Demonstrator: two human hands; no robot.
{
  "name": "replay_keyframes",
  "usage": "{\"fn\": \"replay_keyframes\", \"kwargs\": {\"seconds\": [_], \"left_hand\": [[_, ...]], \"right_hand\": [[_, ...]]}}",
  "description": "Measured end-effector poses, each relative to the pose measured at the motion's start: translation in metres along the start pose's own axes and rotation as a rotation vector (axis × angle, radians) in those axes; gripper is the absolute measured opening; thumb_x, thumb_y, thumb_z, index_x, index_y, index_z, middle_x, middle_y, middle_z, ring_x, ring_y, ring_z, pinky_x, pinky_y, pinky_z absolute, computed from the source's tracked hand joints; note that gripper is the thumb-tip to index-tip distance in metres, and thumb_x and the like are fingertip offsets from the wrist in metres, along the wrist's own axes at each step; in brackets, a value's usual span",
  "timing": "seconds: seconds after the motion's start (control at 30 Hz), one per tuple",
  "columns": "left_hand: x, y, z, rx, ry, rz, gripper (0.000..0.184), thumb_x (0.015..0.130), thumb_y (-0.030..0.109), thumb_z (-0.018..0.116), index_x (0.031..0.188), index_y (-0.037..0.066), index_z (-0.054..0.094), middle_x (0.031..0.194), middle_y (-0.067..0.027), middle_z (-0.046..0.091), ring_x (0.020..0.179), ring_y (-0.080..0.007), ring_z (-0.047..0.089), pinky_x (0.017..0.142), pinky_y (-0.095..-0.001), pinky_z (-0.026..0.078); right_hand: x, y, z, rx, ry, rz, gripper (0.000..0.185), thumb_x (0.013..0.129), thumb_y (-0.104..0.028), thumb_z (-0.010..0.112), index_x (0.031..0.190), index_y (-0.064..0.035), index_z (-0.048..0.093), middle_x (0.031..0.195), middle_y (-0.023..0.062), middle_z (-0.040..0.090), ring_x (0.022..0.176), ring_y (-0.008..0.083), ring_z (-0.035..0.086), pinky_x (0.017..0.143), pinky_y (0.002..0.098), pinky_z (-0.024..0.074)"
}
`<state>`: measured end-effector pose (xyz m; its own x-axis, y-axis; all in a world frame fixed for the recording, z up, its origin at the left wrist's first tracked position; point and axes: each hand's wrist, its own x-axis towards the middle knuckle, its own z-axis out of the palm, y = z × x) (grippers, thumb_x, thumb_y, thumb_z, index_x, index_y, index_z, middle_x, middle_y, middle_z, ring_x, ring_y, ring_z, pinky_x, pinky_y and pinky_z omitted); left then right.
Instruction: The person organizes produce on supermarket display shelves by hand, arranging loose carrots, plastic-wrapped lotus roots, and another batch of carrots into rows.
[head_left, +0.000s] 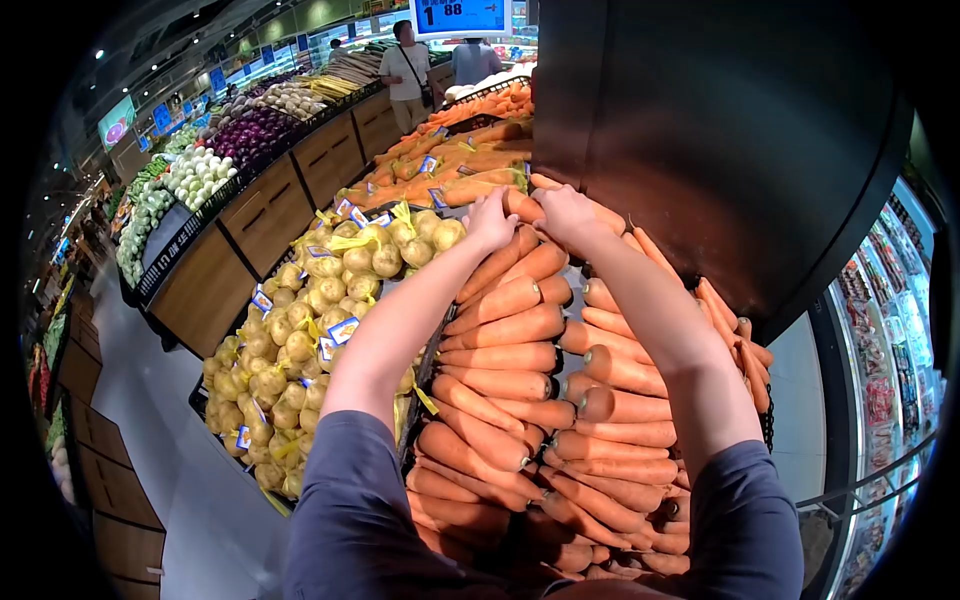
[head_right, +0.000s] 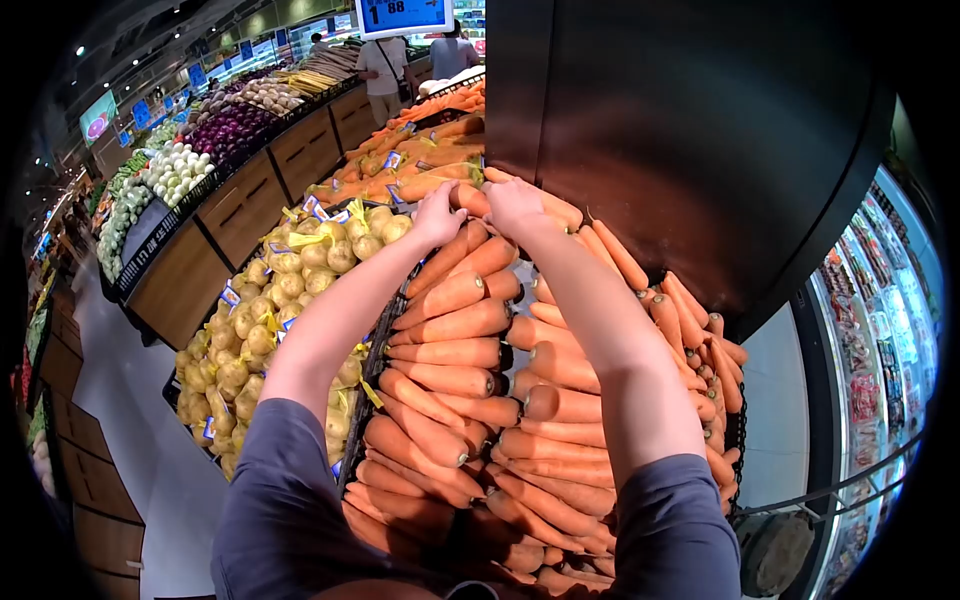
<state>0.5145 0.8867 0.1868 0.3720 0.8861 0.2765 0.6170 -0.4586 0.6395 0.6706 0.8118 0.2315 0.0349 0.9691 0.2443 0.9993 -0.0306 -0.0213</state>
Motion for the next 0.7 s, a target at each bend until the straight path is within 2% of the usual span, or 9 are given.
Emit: {"fn": "replay_keyframes", "kwargs": {"seconds": [0.07,0.17,0.23,0.47,0.53,0.57,0.63,0.67,0.7], "left_hand": [[0.01,-0.008,0.008,-0.031,-0.07,-0.004,0.062,0.091,0.028,0.074,0.147,0.021,0.05,0.143,-0.0145,0.055,0.136,-0.0342,0.05,0.11,-0.0518,0.039],[0.028,-0.018,0.023,-0.139,-0.084,-0.03,0.058,0.093,0.03,0.072,0.146,0.022,0.051,0.142,-0.0145,0.057,0.137,-0.032,0.05,0.11,-0.0519,0.039],[0.03,-0.011,0.022,-0.117,-0.084,-0.044,0.055,0.094,0.032,0.07,0.145,0.023,0.051,0.141,-0.014,0.057,0.137,-0.0311,0.05,0.111,-0.0529,0.038],[0.018,0.006,0.012,0.046,-0.035,0.058,0.047,0.101,0.031,0.06,0.146,0.022,0.053,0.144,-0.0196,0.053,0.135,-0.0382,0.051,0.112,-0.0526,0.039],[0.02,0.001,0.013,0.095,-0.098,0.085,0.047,0.102,0.029,0.058,0.148,0.021,0.052,0.146,-0.02,0.052,0.137,-0.0407,0.048,0.114,-0.053,0.037],[0.028,-0.005,0.013,0.129,-0.126,0.125,0.048,0.103,0.029,0.056,0.149,0.019,0.051,0.148,-0.0205,0.05,0.138,-0.0423,0.046,0.115,-0.0527,0.036],[0.033,-0.003,-0.002,0.069,-0.285,0.201,0.05,0.106,0.027,0.043,0.154,0.014,0.044,0.157,-0.0259,0.041,0.15,-0.0483,0.027,0.125,-0.0488,0.022],[0.027,-0.001,-0.007,-0.062,-0.193,0.18,0.049,0.107,0.024,0.041,0.155,0.012,0.044,0.154,-0.029,0.044,0.151,-0.0475,0.025,0.126,-0.0484,0.02],[0.037,-0.017,-0.01,-0.172,-0.138,0.259,0.049,0.107,0.021,0.041,0.155,0.01,0.042,0.15,-0.032,0.047,0.15,-0.0437,0.031,0.125,-0.0467,0.023]], "right_hand": [[-0.012,0.005,-0.008,-0.001,0.059,0.055,0.035,0.082,-0.021,0.077,0.116,-0.0142,0.073,0.122,0.0122,0.069,0.117,0.0329,0.062,0.098,0.0445,0.0535],[-0.018,0.025,-0.025,0.065,-0.204,0.152,0.036,0.08,-0.016,0.078,0.116,-0.0133,0.074,0.118,0.0104,0.073,0.11,0.0301,0.069,0.094,0.0425,0.0567],[-0.031,0.031,-0.033,0.057,-0.216,0.17,0.038,0.081,-0.015,0.078,0.119,-0.0128,0.073,0.116,0.0104,0.075,0.107,0.0284,0.071,0.092,0.041,0.0579],[-0.031,0.038,-0.025,0.145,-0.216,0.244,0.039,0.084,-0.016,0.079,0.122,-0.0159,0.074,0.116,0.0092,0.075,0.106,0.0273,0.072,0.09,0.0394,0.059],[-0.03,0.036,-0.014,0.165,-0.196,0.304,0.032,0.077,-0.003,0.077,0.108,-0.0101,0.076,0.115,0.0119,0.073,0.112,0.0297,0.069,0.092,0.04,0.0574],[-0.033,0.034,-0.012,0.172,-0.209,0.308,0.032,0.077,-0.003,0.077,0.108,-0.0101,0.076,0.115,0.0119,0.073,0.112,0.0297,0.069,0.092,0.04,0.0574],[-0.045,0.027,-0.017,-0.171,-0.126,0.069,0.029,0.078,-0.003,0.077,0.107,-0.0049,0.074,0.123,0.015,0.065,0.125,0.0325,0.057,0.099,0.0419,0.0533],[-0.049,0.027,-0.02,-0.126,-0.165,0.092,0.034,0.083,-0.007,0.075,0.117,-0.0041,0.072,0.127,0.018,0.056,0.128,0.0363,0.048,0.104,0.0436,0.0493],[-0.058,0.027,-0.024,-0.122,-0.174,0.092,0.034,0.083,-0.007,0.075,0.117,-0.0041,0.072,0.127,0.018,0.056,0.128,0.0363,0.048,0.104,0.0436,0.0493]]}}
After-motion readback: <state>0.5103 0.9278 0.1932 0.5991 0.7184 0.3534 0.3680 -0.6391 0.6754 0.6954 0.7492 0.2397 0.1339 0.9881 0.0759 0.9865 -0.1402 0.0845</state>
